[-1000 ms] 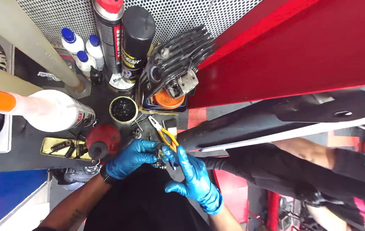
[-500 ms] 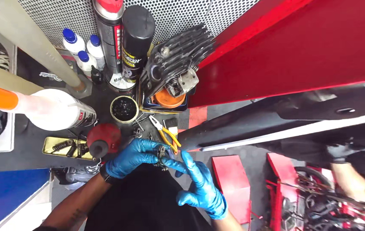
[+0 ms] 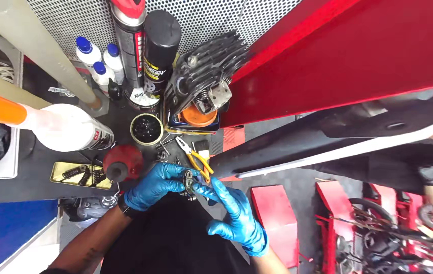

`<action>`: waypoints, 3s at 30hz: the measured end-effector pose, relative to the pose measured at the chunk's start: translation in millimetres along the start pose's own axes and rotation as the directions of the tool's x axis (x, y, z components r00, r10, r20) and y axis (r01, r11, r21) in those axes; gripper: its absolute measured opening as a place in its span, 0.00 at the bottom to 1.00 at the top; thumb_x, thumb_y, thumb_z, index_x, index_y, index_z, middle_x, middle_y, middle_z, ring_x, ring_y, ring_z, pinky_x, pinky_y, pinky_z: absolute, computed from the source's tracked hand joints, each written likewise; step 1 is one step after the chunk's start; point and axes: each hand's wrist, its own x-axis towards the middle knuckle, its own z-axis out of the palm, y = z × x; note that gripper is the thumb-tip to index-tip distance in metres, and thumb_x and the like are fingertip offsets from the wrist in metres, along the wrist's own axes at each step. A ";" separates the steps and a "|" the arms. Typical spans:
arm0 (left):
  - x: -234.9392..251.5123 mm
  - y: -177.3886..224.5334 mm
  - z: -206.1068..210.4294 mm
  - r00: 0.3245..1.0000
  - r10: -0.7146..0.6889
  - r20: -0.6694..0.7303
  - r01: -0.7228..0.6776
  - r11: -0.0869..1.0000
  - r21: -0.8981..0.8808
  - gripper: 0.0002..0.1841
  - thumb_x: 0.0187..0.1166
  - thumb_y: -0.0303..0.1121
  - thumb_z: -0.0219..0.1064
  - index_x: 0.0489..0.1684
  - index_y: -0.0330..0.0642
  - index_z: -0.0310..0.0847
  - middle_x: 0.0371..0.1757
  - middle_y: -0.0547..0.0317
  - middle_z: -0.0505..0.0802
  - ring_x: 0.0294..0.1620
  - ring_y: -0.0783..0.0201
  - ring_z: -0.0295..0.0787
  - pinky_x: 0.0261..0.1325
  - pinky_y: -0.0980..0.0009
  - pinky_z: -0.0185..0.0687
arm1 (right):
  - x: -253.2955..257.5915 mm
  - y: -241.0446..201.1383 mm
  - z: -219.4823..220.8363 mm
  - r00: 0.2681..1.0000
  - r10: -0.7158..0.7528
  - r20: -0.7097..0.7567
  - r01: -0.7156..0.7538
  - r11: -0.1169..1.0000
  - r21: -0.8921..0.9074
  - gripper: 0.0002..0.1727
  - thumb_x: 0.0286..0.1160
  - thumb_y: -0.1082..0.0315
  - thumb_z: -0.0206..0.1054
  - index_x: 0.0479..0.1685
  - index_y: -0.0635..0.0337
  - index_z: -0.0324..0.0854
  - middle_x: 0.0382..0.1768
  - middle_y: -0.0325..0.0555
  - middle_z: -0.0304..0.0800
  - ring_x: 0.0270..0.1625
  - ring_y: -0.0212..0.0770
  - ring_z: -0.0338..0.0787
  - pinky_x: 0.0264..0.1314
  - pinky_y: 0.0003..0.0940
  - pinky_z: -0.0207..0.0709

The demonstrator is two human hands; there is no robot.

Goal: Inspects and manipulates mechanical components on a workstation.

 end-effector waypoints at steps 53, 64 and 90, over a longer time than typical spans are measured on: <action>-1.6 4.0 44.1 0.893 0.174 -0.416 -0.052 0.956 0.289 0.27 0.64 0.11 0.75 0.67 0.25 0.77 0.58 0.43 0.93 0.53 0.55 0.95 0.53 0.64 0.95 | 21.1 1.1 45.2 0.823 0.564 -0.071 -0.179 0.375 0.910 0.50 0.69 0.84 0.72 0.92 0.70 0.45 0.58 0.56 0.92 0.36 0.33 0.92 0.29 0.21 0.85; -1.3 0.1 45.9 0.889 0.161 -0.429 -0.045 0.962 0.268 0.27 0.66 0.11 0.73 0.68 0.25 0.76 0.61 0.42 0.92 0.57 0.53 0.94 0.55 0.62 0.94 | 18.9 6.9 44.3 0.822 0.567 -0.049 -0.174 0.331 0.928 0.50 0.70 0.83 0.71 0.93 0.69 0.44 0.57 0.58 0.92 0.38 0.34 0.92 0.30 0.22 0.84; -19.8 -13.6 12.8 0.831 0.001 -0.557 0.185 0.943 0.277 0.23 0.74 0.15 0.67 0.71 0.29 0.76 0.59 0.44 0.91 0.53 0.54 0.93 0.58 0.60 0.92 | -33.0 73.8 95.9 0.510 0.860 0.026 -0.727 0.447 -0.521 0.26 0.76 0.50 0.71 0.66 0.59 0.85 0.54 0.62 0.92 0.52 0.67 0.93 0.47 0.67 0.84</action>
